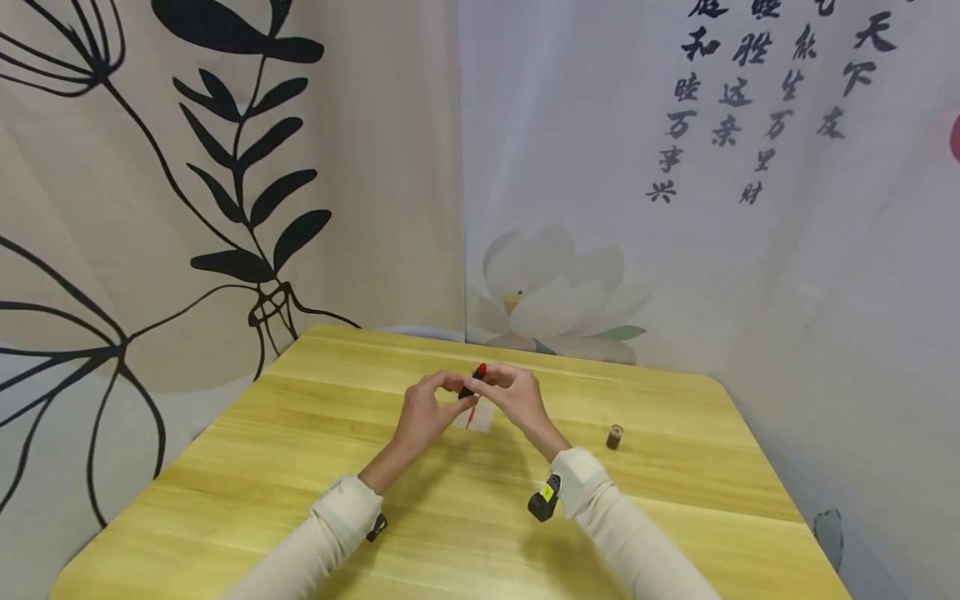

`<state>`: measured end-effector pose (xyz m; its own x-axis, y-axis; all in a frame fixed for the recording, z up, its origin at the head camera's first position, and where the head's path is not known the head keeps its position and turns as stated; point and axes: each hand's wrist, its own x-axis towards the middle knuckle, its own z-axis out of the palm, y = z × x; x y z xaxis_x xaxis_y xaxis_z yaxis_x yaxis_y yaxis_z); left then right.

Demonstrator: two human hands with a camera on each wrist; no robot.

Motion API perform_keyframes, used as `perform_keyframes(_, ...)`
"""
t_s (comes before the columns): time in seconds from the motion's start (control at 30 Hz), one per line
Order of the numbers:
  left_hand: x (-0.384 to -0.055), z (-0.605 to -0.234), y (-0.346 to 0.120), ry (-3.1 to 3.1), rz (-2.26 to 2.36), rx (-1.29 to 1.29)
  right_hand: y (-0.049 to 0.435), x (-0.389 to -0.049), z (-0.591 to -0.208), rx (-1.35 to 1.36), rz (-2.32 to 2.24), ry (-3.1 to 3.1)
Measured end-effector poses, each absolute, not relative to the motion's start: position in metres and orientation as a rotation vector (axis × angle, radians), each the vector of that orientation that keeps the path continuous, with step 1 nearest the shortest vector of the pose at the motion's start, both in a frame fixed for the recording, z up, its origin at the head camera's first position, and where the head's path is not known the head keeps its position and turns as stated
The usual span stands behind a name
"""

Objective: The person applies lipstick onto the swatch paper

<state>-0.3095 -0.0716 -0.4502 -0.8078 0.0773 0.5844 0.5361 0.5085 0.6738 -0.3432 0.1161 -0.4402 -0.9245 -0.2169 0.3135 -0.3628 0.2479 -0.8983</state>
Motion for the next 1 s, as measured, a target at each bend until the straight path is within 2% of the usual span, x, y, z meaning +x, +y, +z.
perform_keyframes(0.43, -0.3070, -0.4520, -0.0686, -2.331, -1.266, -0.479, 0.1201, -0.3429, -0.4423, 0.524, 1.817, -2.402)
perform_keyframes(1.0, -0.3056, -0.4549, -0.0705, -2.350, -1.302, -0.515, 0.1227, -0.3423, -0.4427, 0.613, 1.814, -2.421)
